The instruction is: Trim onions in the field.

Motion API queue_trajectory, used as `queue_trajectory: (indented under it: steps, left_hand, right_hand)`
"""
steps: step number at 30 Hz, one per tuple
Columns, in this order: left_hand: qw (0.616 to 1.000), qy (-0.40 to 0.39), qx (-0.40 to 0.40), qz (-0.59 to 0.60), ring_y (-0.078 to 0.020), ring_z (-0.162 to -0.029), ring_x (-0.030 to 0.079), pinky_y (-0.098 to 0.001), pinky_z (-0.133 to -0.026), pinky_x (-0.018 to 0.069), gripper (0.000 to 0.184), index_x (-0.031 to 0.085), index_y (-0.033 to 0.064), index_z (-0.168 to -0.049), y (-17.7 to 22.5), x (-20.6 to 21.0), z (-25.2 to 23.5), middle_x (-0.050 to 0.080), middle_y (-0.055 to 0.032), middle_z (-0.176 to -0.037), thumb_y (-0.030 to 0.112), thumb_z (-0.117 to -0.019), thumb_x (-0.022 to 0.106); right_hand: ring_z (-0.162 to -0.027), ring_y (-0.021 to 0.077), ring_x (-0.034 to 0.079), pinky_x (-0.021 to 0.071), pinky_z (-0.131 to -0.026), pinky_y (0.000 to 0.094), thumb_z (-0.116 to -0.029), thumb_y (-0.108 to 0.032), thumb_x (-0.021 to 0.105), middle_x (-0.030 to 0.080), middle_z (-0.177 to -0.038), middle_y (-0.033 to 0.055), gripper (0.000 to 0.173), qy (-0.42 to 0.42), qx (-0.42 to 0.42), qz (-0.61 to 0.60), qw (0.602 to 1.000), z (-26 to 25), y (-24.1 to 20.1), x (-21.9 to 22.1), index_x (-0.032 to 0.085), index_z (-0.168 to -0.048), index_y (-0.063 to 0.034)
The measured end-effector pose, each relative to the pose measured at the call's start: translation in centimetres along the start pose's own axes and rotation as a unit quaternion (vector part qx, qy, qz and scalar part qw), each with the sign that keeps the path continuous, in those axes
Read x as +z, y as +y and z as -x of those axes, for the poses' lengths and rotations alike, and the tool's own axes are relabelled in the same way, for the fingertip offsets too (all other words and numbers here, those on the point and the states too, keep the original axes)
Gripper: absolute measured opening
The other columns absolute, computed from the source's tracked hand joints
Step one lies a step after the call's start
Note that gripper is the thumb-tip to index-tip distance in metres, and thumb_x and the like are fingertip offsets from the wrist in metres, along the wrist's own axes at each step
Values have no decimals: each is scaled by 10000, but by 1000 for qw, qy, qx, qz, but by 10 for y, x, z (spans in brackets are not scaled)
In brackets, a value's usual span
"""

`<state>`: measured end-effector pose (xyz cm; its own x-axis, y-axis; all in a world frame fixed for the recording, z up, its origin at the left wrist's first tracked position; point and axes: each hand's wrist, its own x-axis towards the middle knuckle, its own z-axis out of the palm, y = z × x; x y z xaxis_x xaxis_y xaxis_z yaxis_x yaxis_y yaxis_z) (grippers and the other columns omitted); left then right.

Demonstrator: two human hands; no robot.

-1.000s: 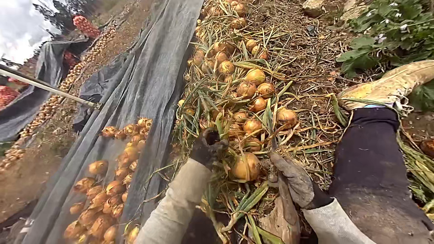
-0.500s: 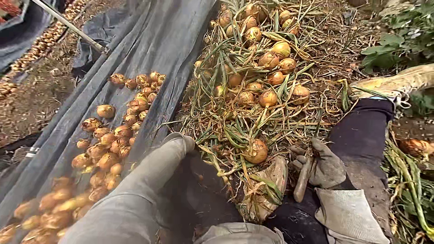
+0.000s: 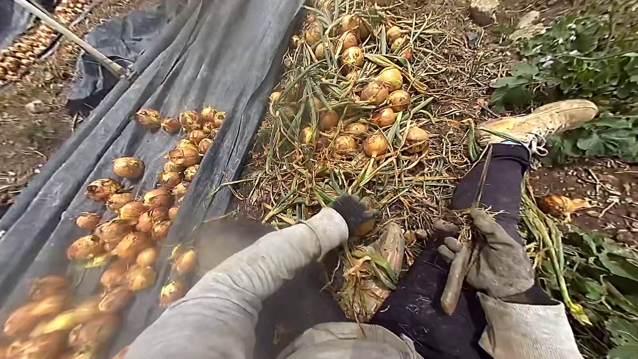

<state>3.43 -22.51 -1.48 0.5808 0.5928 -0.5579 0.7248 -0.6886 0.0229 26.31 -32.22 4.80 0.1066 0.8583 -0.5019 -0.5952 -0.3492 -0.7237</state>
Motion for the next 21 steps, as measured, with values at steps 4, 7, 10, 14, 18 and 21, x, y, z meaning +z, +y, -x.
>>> queue_trajectory:
  steps: [4,7,10,14,18,21]
  left_hand:
    - [979,-24,-196,53,-413,-1141,644,-633,-918,518,382,669,98,-1289,-67,26,24,675,-179,-1245,242,-935,680]
    - [958,-89,-230,143,-395,-1187,641,-645,-986,484,393,683,109,-1261,-84,30,44,691,-187,-1234,402,-1023,576]
    - [946,-70,-188,256,-399,-1211,624,-636,-1045,447,399,656,62,-1292,-79,20,52,676,-220,-1243,364,-1069,523]
    - [973,-80,-136,167,-383,-1169,642,-623,-992,478,355,669,62,-1225,-57,-14,63,687,-196,-1195,338,-1067,513]
    - [988,-88,-119,36,-383,-1146,643,-613,-948,487,303,686,82,-1238,-25,-36,78,690,-172,-1204,225,-980,616]
    - [997,-37,-73,-9,-372,-1070,658,-589,-927,483,210,708,94,-1126,-17,-29,80,705,-160,-1100,183,-950,636]
  right_hand:
    - [-521,136,617,535,-447,297,-1093,-362,337,713,-815,88,405,-30,-19,21,999,-18,26,-68,655,-1031,-119]
    - [-592,196,681,599,-512,352,-1057,-222,460,714,-823,119,266,3,-1,163,987,-5,36,-54,648,-1076,-35]
    - [-567,150,628,555,-518,294,-1014,-131,549,653,-751,80,173,-56,66,316,945,3,57,-20,621,-1110,-7]
    - [-621,174,616,555,-601,352,-1059,-280,527,621,-816,94,309,-187,139,547,804,-14,81,22,609,-1190,-12]
    - [-563,130,557,511,-549,304,-1074,-288,490,572,-741,54,292,-215,122,560,791,-29,90,62,630,-1085,-32]
    - [-613,114,546,499,-600,285,-1066,-208,512,560,-751,53,245,-244,122,536,799,-46,98,77,631,-1033,4]
